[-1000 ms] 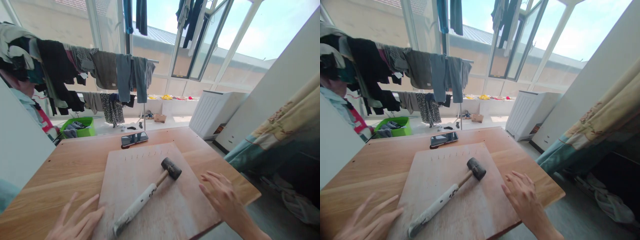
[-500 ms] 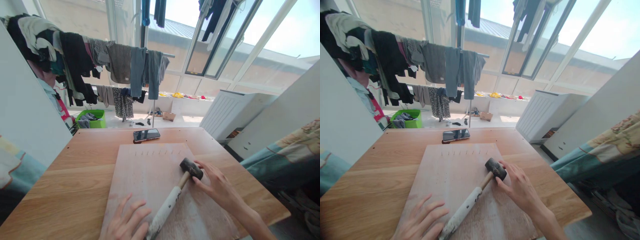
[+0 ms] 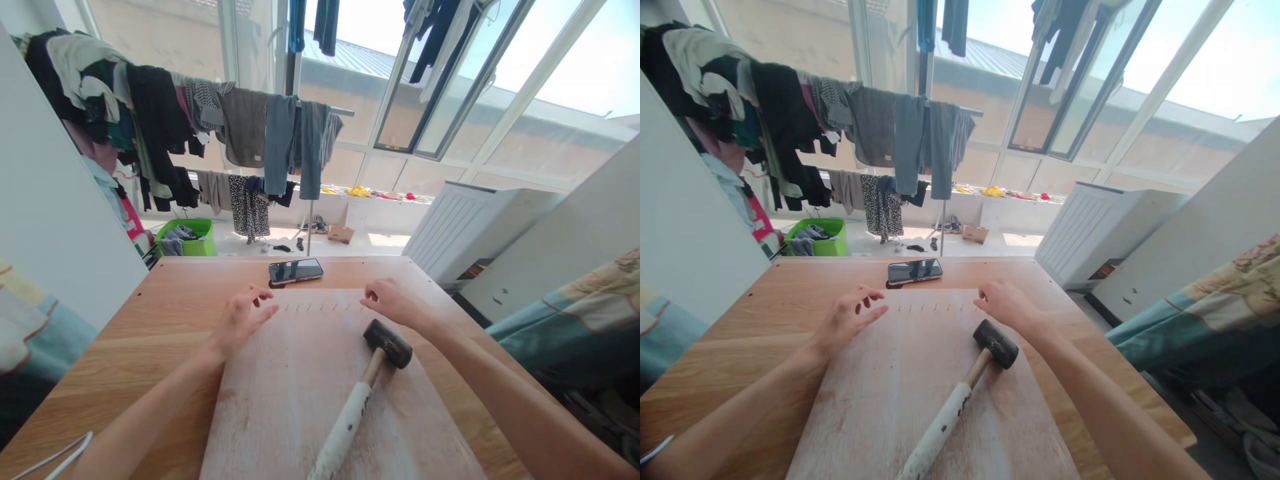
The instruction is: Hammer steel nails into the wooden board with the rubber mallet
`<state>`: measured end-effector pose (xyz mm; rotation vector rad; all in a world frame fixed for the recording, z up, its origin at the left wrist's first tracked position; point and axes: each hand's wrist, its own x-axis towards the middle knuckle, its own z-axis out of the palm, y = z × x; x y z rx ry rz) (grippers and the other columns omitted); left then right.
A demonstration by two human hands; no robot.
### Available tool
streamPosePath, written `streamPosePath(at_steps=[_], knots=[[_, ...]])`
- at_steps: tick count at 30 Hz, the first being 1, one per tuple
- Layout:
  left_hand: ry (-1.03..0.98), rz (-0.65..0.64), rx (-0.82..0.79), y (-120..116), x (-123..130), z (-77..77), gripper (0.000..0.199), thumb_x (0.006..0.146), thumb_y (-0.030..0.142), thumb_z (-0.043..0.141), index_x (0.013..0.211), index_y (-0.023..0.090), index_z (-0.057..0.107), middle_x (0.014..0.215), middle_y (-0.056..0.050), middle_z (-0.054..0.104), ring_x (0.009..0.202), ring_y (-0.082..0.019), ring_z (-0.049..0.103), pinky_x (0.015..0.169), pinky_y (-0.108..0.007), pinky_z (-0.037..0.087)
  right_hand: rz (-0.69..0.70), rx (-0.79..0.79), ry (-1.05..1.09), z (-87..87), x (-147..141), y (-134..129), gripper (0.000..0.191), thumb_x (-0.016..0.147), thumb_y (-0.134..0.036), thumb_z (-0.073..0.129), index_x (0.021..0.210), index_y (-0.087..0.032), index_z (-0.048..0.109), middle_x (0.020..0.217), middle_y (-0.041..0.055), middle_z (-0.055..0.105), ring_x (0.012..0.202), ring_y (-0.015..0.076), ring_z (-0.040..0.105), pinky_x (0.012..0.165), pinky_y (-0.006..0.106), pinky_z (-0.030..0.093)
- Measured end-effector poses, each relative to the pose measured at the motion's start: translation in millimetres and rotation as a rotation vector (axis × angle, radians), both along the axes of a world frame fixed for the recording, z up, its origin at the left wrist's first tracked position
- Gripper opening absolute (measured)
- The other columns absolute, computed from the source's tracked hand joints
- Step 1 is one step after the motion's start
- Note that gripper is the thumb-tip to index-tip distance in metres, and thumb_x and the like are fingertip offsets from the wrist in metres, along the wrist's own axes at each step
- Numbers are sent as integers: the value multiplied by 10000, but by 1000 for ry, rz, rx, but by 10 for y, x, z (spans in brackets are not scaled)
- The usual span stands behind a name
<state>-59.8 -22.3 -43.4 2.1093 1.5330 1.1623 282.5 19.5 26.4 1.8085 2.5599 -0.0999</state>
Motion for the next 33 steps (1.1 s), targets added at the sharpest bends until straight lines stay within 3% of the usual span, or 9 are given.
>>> streamPosePath(at_steps=[4, 7, 13, 17, 21, 25, 33], knots=[[-54, -76, -45, 67, 12, -50, 250, 837, 449, 664, 875, 210, 725, 788, -17, 639, 696, -163, 583, 670, -292, 487, 9, -40, -62, -117, -26, 88, 181, 880, -255, 613, 752, -178, 716, 791, 93, 744, 766, 232, 680, 623, 281, 406], [-74, -91, -58, 70, 24, -52, 214, 823, 409, 667, 837, 207, 734, 784, -22, 653, 686, -156, 573, 655, -280, 476, 15, -51, -84, -112, -22, 57, 171, 890, -245, 602, 786, -185, 724, 818, 87, 749, 782, 230, 681, 623, 275, 402], [-100, -80, -65, 59, 5, -38, 190, 838, 364, 657, 785, 204, 744, 733, -12, 648, 640, -138, 550, 614, -261, 451, 33, -18, -78, 80, -63, -20, 184, 928, -234, 584, 816, -186, 723, 876, 92, 755, 832, 247, 677, 644, 293, 402], [-131, -51, -49, 76, 20, 21, 195, 855, 360, 651, 817, 206, 765, 752, -10, 666, 650, -135, 561, 605, -257, 437, 83, -30, -37, 180, -108, -42, 185, 932, -253, 584, 830, -204, 731, 867, 58, 761, 813, 212, 677, 688, 280, 423], [-87, -116, -59, 123, 82, 41, 163, 844, 323, 669, 804, 205, 773, 756, -5, 676, 661, -133, 575, 652, -261, 453, 115, -70, -31, 99, -164, 22, 165, 882, -232, 631, 760, -202, 739, 819, 58, 765, 787, 211, 684, 693, 271, 441], [-76, -156, -86, 173, 136, -47, 153, 859, 300, 668, 820, 201, 778, 786, -9, 693, 704, -137, 618, 680, -261, 454, 130, -93, -38, 2, -226, 103, 149, 858, -231, 660, 741, -195, 745, 814, 74, 776, 795, 229, 695, 661, 274, 442], [-59, -216, -103, 222, 164, -123, 160, 878, 299, 653, 852, 193, 771, 815, -20, 685, 707, -134, 608, 651, -246, 463, 120, -85, -28, -33, -299, 99, 206, 901, -253, 623, 748, -183, 742, 833, 95, 779, 816, 246, 705, 663, 283, 440]])
